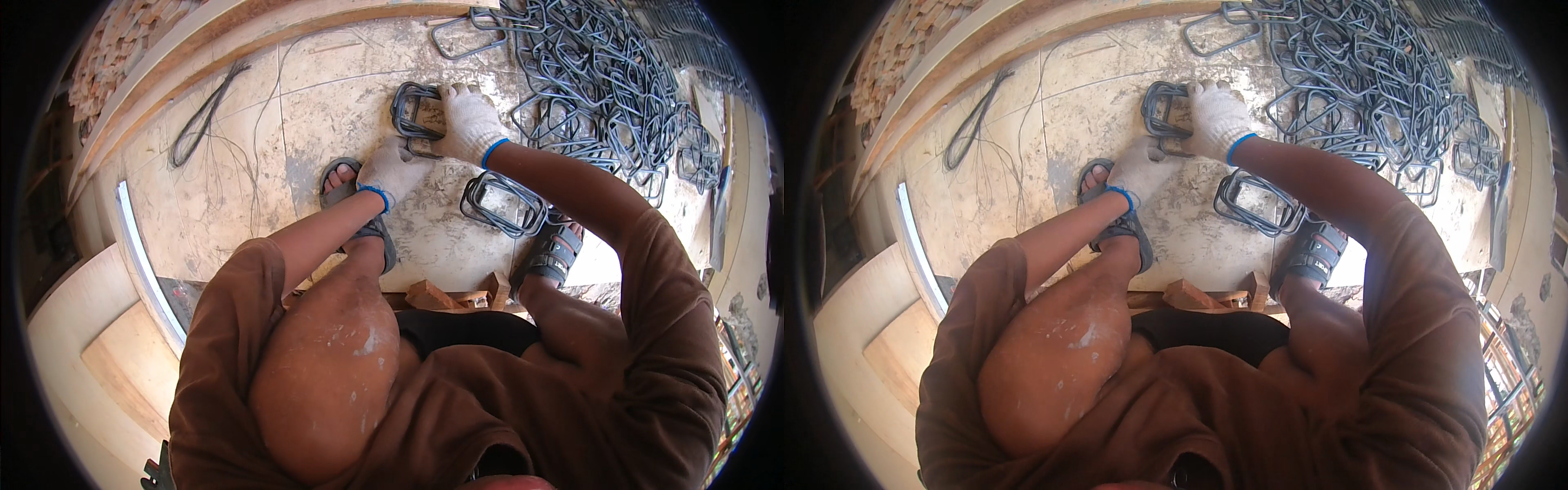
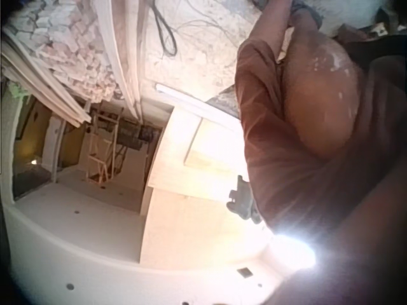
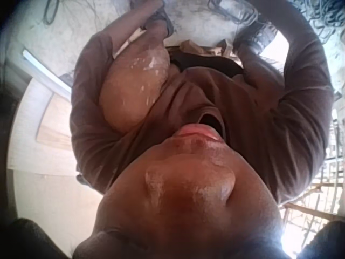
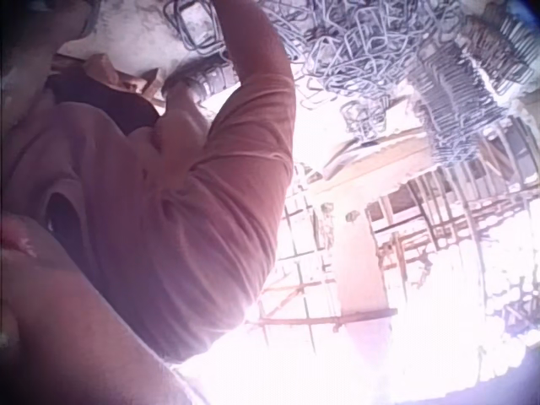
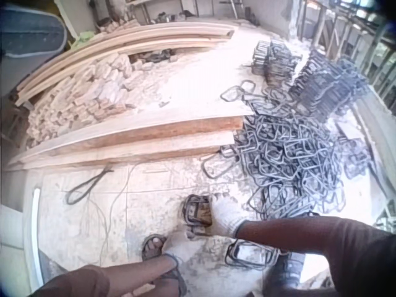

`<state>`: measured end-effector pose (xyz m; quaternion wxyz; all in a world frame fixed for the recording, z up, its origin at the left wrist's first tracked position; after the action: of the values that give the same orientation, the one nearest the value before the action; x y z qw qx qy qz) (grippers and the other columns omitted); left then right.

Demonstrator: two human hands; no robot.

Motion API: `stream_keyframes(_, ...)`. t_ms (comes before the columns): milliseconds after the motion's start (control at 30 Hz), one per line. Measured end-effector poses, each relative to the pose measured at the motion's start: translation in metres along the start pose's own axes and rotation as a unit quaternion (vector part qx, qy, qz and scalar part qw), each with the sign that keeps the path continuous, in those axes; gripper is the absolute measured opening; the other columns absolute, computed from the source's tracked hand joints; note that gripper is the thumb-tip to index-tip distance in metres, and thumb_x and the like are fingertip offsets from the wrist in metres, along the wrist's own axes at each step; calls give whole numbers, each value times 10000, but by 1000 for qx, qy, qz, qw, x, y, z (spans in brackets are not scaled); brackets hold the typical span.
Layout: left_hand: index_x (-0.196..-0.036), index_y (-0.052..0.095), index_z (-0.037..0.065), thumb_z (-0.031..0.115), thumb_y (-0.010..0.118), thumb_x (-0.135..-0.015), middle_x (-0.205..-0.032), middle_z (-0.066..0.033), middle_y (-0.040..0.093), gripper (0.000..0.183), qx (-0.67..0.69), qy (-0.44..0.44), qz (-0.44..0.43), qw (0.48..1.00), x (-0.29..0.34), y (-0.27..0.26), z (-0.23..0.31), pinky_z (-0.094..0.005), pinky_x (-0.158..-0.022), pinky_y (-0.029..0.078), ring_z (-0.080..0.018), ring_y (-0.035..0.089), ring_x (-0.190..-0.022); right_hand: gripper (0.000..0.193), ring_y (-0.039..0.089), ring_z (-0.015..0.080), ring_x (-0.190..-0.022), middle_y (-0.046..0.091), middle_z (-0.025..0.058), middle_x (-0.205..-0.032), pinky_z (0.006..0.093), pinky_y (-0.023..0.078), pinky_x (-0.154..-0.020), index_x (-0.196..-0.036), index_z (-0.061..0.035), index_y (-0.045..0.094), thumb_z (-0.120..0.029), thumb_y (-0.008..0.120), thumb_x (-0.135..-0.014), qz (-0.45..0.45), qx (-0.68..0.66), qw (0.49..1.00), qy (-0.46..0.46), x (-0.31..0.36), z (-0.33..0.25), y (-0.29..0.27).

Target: The person sits on a tiled floor and assembles rectangular metal frames by hand. They pick up individual metal loops, interlock them, and place the assembled frames on the floor. The person wears gloves and sandals while handling the metal pieces.

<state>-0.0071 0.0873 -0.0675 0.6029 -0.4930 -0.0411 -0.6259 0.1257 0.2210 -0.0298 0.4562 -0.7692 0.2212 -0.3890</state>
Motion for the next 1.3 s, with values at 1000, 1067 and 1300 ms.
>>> stream_keyframes(1000, -1634, 418, 91, 419, 864, -806, -1626, -149, 474, 996, -374, 289, 96, 876, -19, -54, 59, -460, -1274, 333, -345, 447, -1504, 910, 675, 412, -1215, 669, 272, -1269, 481, 583, -1016, -1404, 30, 568, -505, 916, -756, 120, -11, 991, 50, -13, 87, -53)
stream_keyframes(1067, -1603, 456, 91, 418, 872, -794, -1580, -141, 511, 967, -414, 306, 81, 853, -27, -47, 65, -470, -1249, 358, -338, 487, -1460, 893, 666, 424, -1227, 652, 267, -1294, 497, 585, -1003, -1415, 19, 561, -499, 908, -776, 87, 70, 991, 74, -6, 67, -58)
stream_keyframes(1300, -1468, 590, 104, 372, 870, -779, -1356, -154, 632, 791, -399, 319, 46, 859, -36, -49, 87, -478, -1105, 485, -341, 619, -1274, 943, 533, 417, -1400, 544, 201, -1499, 571, 441, -1154, -1578, -53, 452, -470, 869, -842, 189, 152, 970, 34, 0, 83, -44)
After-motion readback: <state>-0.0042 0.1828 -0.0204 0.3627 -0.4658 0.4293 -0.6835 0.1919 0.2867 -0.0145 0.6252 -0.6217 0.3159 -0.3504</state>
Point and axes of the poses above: each hand's wrist, its own x-axis away from the middle knuckle, its own y-axis out of the palm, z = x × y, the point moved 4 cm from there along -x, towards the middle knuckle
